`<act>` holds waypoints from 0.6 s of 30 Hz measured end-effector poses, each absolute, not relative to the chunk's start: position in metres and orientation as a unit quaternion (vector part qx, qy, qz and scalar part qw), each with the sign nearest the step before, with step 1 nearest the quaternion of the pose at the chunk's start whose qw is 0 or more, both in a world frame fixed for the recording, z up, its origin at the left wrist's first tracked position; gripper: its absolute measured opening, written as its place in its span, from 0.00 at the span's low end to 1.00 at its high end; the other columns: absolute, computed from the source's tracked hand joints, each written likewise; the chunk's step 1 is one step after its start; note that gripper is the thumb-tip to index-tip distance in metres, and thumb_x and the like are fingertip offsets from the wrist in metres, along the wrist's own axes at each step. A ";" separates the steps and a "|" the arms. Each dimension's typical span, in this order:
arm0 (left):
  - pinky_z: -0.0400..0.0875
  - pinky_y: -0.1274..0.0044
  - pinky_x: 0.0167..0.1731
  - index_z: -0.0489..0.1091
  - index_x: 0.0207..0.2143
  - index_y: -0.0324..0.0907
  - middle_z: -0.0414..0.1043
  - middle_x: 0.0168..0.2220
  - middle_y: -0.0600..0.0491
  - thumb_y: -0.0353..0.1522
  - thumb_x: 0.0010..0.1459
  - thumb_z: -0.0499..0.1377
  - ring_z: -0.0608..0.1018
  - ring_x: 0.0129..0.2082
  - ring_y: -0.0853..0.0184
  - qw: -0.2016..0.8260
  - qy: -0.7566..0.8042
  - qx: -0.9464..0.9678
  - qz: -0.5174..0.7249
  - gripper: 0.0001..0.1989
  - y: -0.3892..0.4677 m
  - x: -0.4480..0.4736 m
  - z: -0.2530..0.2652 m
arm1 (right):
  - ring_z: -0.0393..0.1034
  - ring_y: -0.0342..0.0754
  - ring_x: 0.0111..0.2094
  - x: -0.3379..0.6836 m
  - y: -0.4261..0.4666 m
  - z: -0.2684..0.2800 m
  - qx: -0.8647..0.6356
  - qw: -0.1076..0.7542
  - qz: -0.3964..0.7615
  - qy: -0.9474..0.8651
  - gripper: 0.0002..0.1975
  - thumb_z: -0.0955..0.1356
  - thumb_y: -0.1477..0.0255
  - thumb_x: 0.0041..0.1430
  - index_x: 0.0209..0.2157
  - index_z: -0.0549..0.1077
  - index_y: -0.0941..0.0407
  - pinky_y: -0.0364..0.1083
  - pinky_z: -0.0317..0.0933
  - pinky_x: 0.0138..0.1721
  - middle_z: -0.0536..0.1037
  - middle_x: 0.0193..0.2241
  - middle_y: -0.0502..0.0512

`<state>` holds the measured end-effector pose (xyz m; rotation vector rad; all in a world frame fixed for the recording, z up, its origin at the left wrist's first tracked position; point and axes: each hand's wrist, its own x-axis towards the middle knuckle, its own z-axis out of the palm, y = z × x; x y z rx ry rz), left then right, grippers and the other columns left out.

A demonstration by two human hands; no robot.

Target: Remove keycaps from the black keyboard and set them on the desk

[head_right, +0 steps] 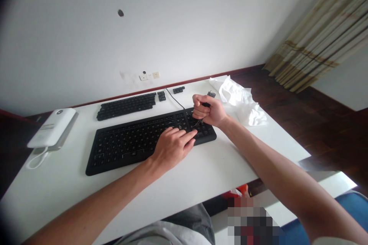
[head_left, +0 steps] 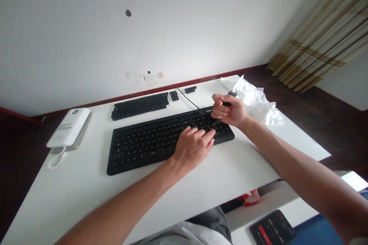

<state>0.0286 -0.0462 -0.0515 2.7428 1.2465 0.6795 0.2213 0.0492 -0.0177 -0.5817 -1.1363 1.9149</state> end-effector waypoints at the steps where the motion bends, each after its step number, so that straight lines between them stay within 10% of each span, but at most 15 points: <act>1: 0.66 0.69 0.40 0.75 0.54 0.46 0.79 0.34 0.54 0.35 0.69 0.59 0.78 0.35 0.64 0.030 0.404 0.888 0.217 0.13 -0.046 0.029 -0.051 | 0.33 0.38 0.15 0.221 0.049 -0.017 -0.230 0.413 0.759 -0.447 0.15 0.69 0.64 0.59 0.24 0.63 0.54 0.40 0.45 0.19 0.42 0.13 0.37; 18: 0.70 0.66 0.43 0.75 0.50 0.44 0.71 0.40 0.49 0.38 0.65 0.63 0.72 0.43 0.57 0.001 0.413 0.891 0.186 0.13 -0.034 0.044 -0.033 | 0.34 0.37 0.16 0.231 0.059 0.003 -0.351 0.517 0.713 -0.320 0.10 0.71 0.72 0.53 0.25 0.64 0.54 0.39 0.45 0.16 0.45 0.13 0.37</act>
